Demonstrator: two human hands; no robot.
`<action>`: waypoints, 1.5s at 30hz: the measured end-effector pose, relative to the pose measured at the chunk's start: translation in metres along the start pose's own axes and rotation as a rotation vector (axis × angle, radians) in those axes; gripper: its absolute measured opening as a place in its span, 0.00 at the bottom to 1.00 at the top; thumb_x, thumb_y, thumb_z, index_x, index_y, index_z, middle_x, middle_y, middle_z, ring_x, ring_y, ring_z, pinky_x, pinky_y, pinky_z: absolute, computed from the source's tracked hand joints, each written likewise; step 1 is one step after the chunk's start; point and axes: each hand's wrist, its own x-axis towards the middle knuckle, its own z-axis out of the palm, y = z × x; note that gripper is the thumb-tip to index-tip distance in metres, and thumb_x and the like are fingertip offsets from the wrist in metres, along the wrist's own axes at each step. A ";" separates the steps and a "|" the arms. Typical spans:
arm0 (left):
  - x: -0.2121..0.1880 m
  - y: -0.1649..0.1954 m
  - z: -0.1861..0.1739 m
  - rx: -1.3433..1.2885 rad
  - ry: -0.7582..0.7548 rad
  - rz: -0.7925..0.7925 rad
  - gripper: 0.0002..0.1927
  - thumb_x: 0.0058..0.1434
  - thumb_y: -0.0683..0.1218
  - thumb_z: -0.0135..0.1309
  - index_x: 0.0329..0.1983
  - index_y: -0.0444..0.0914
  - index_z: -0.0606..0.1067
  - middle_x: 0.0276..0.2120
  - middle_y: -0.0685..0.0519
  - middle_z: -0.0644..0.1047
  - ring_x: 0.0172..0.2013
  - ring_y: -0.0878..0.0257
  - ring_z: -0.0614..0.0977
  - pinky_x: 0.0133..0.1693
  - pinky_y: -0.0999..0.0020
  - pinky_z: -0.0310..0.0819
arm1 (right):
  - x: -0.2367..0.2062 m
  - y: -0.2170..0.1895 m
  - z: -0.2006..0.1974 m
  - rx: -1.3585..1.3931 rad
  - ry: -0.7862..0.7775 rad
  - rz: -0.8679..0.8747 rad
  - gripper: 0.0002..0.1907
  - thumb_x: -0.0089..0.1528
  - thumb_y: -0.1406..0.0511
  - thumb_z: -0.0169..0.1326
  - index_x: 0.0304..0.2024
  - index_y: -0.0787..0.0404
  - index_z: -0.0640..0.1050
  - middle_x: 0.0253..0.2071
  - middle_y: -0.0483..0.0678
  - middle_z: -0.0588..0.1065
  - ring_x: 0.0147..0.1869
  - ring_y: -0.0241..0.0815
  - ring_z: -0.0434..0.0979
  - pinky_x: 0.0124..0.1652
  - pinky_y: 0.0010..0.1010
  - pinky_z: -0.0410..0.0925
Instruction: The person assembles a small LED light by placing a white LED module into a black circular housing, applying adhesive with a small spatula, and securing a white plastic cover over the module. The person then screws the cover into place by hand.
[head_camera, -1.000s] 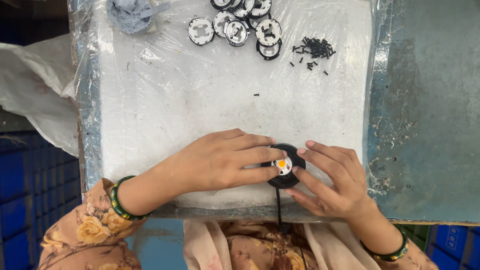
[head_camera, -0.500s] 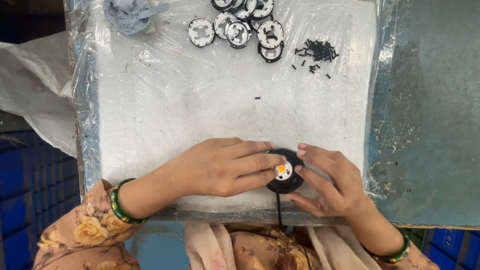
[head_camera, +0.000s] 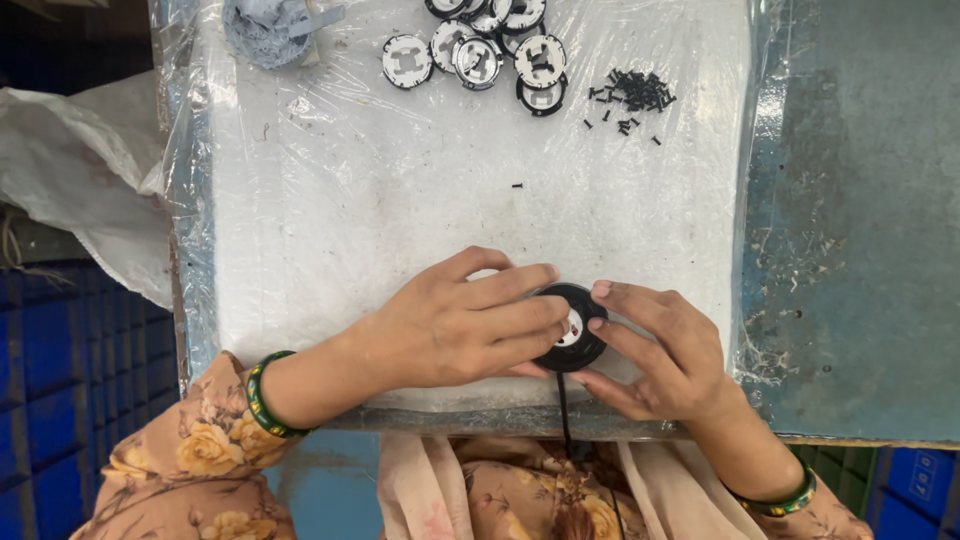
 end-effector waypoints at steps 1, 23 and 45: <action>0.000 0.001 0.000 0.007 0.004 0.002 0.19 0.63 0.56 0.61 0.49 0.39 0.78 0.53 0.56 0.76 0.61 0.55 0.75 0.53 0.56 0.73 | 0.000 0.000 0.000 -0.006 -0.002 -0.004 0.24 0.55 0.59 0.70 0.45 0.67 0.76 0.52 0.61 0.74 0.50 0.56 0.82 0.39 0.37 0.74; -0.004 0.004 0.000 0.117 0.007 -0.005 0.18 0.69 0.60 0.58 0.53 0.45 0.79 0.55 0.60 0.79 0.64 0.64 0.75 0.60 0.60 0.63 | -0.002 0.000 0.001 -0.009 0.015 -0.001 0.25 0.56 0.59 0.70 0.46 0.66 0.75 0.52 0.60 0.75 0.49 0.54 0.82 0.38 0.35 0.73; -0.011 0.001 0.003 0.059 -0.002 -0.044 0.17 0.69 0.60 0.60 0.53 0.46 0.78 0.57 0.61 0.78 0.66 0.65 0.73 0.63 0.56 0.54 | -0.002 0.000 -0.001 -0.029 -0.003 -0.012 0.22 0.55 0.58 0.70 0.45 0.62 0.78 0.51 0.60 0.75 0.49 0.56 0.82 0.38 0.37 0.74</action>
